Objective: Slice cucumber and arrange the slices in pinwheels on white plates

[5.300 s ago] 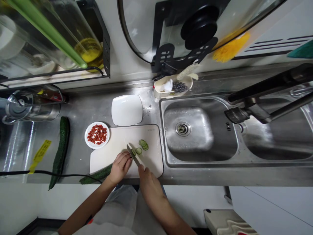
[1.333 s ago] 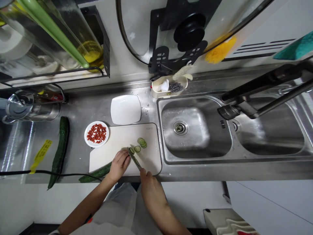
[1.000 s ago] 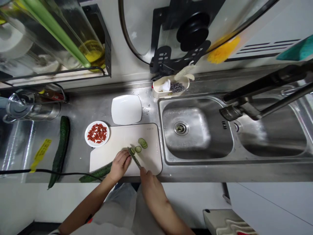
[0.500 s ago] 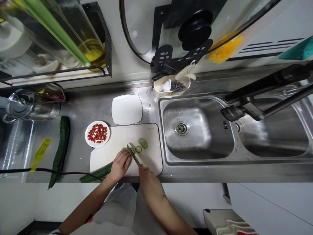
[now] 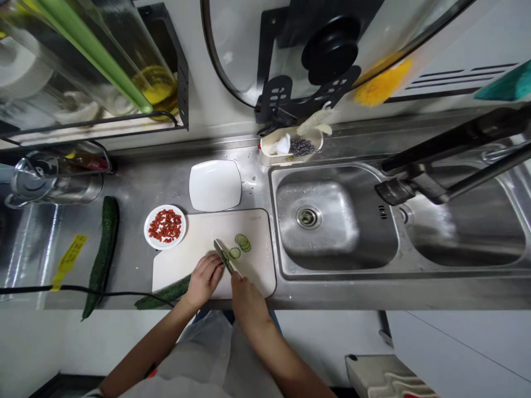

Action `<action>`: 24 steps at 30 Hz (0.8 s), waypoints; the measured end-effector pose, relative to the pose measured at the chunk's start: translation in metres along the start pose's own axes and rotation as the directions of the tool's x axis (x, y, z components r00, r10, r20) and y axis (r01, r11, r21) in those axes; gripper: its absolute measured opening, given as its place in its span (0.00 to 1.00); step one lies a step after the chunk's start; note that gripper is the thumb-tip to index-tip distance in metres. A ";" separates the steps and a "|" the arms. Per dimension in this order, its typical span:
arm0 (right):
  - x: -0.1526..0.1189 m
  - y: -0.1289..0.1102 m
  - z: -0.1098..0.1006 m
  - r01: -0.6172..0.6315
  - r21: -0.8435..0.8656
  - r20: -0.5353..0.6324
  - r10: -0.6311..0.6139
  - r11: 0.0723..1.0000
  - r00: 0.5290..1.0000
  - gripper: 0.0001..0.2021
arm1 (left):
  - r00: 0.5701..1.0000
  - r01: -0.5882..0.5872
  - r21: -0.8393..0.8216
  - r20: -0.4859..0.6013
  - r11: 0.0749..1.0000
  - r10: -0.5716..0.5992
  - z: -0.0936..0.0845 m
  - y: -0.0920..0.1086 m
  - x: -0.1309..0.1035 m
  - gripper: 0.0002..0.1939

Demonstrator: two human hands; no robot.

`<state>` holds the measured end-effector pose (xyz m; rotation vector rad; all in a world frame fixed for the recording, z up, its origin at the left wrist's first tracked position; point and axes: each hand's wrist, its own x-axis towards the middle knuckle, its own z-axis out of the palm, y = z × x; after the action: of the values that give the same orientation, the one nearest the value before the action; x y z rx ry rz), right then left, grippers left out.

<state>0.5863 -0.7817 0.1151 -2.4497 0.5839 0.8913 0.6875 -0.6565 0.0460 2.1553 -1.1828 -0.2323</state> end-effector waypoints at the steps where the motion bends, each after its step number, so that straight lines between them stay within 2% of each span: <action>1: 0.001 0.000 0.000 0.001 0.000 0.000 -0.001 1.000 1.000 0.19 | 1.000 0.000 0.000 0.001 1.000 0.000 0.000 0.000 0.000 0.14; 6: 0.010 -0.003 0.005 0.000 -0.002 -0.007 0.000 1.000 1.000 0.21 | 1.000 -0.004 0.009 0.004 1.000 0.004 0.000 0.000 0.001 0.14; 14: 0.018 0.003 0.025 -0.004 0.002 -0.027 0.004 1.000 1.000 0.21 | 1.000 0.008 0.002 0.014 1.000 -0.009 -0.001 0.000 0.000 0.13; 19: 0.012 0.009 0.011 -0.016 0.032 0.004 0.016 0.999 1.000 0.19 | 1.000 0.005 -0.022 0.004 1.000 -0.005 -0.001 0.000 -0.001 0.14; 24: -0.010 0.010 -0.005 -0.050 0.007 0.018 0.050 0.999 0.999 0.17 | 1.000 0.011 -0.027 -0.003 1.000 -0.011 -0.002 0.000 -0.002 0.14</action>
<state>0.5766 -0.7902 0.1223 -2.4274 0.6437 0.9277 0.6875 -0.6540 0.0469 2.1387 -1.1598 -0.2485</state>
